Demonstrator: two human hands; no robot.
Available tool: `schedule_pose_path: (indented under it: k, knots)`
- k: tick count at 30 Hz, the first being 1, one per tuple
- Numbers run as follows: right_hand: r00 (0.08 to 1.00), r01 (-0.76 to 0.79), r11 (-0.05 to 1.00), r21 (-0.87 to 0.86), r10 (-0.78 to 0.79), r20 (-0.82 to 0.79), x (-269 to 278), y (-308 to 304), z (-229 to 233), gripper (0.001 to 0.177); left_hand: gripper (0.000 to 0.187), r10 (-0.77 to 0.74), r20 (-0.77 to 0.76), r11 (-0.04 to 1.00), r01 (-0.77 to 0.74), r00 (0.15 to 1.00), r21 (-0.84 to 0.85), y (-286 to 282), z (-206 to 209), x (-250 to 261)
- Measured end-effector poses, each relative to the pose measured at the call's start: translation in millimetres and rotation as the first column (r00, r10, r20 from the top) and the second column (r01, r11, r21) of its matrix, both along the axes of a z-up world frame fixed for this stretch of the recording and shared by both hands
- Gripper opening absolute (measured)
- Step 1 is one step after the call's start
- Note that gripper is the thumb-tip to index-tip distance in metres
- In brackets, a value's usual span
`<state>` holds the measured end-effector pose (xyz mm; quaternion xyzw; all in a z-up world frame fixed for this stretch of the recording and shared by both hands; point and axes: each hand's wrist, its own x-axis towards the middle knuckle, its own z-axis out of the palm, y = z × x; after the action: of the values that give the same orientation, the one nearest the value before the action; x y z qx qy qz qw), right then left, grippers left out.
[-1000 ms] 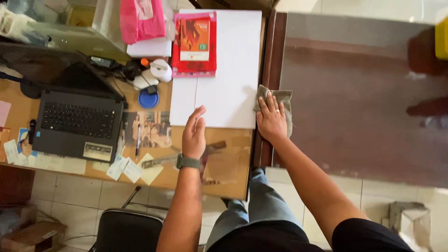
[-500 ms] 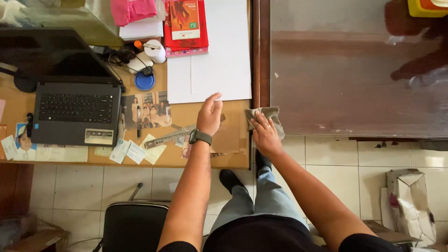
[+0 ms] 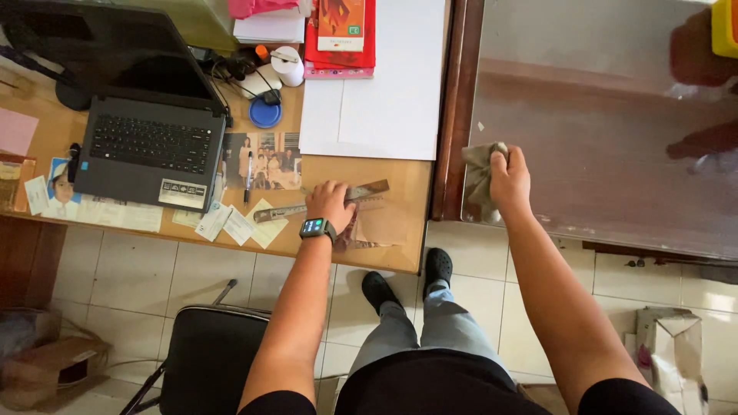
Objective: The person wipes a dark brown table and a wooden workbench with a cloth, moving items like a book, papers, a laptop, and small containers to clear the surfaces. The person repeatedly wipes different sections of both surfaces, repositioning objects as needed.
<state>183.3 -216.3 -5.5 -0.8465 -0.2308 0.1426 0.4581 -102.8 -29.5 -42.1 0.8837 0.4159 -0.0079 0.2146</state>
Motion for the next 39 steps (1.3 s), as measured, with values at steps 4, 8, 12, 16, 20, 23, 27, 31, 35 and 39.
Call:
schedule_pose_path:
  k: [4, 8, 12, 16, 20, 23, 27, 31, 35, 39]
  knots:
    - [0.958, -0.132, 0.991, -0.017, 0.132, 0.253, -15.4, 14.1, 4.1, 0.029, 0.047, -0.034, -0.117, 0.999, 0.038, 0.993, 0.031, 4.5, -0.9, -4.9]
    - [0.77, -0.147, 0.959, -0.242, 0.265, 0.581, -18.5, 18.5, -21.8, 0.033, 0.041, -0.063, -0.155, 0.998, 0.067, 0.986, 0.021, 11.8, -9.6, -1.7]
    - [0.811, -0.129, 0.908, -0.4, 0.328, 0.484, -6.3, 11.9, -43.3, 0.034, 0.036, -0.077, -0.208, 0.997, 0.074, 0.975, -0.021, 18.1, -8.9, 2.8]
    - [0.827, -0.08, 0.904, -0.42, 0.296, 0.478, 1.0, -1.2, -47.7, 0.032, 0.026, -0.109, -0.225, 0.994, 0.099, 0.968, -0.054, 18.6, -3.7, 3.4]
    - [0.835, -0.062, 0.912, -0.406, 0.271, 0.48, 7.8, -10.1, -49.9, 0.031, 0.021, -0.156, -0.181, 0.986, 0.142, 0.971, -0.089, 19.4, 8.0, 4.0]
    - [0.833, -0.01, 0.916, -0.4, 0.229, 0.504, 16.6, -11.9, -56.5, 0.029, 0.022, -0.149, -0.188, 0.977, 0.115, 0.971, -0.179, 29.2, 24.7, 5.4]
    - [0.915, 0.098, 0.892, -0.442, 0.094, 0.393, 46.8, -19.7, -50.3, 0.027, 0.024, -0.136, -0.147, 0.969, 0.101, 0.98, -0.227, 40.2, 46.5, 9.3]
    - [0.793, 0.322, 0.895, -0.308, -0.077, 0.604, 56.0, -36.2, -19.6, 0.035, 0.034, -0.153, -0.049, 0.967, 0.139, 0.987, -0.213, 43.3, 61.5, 16.5]
    - [0.616, 0.302, 0.92, -0.248, 0.01, 0.788, 26.0, -30.8, 8.6, 0.054, 0.035, -0.167, 0.133, 0.96, 0.191, 0.977, -0.203, 36.6, 63.4, 42.7]
    - [0.929, -0.264, 0.961, -0.086, 0.277, 0.244, -18.7, -6.7, 12.5, 0.077, 0.03, -0.226, 0.365, 0.931, 0.31, 0.903, -0.19, 17.2, 57.1, 90.9]
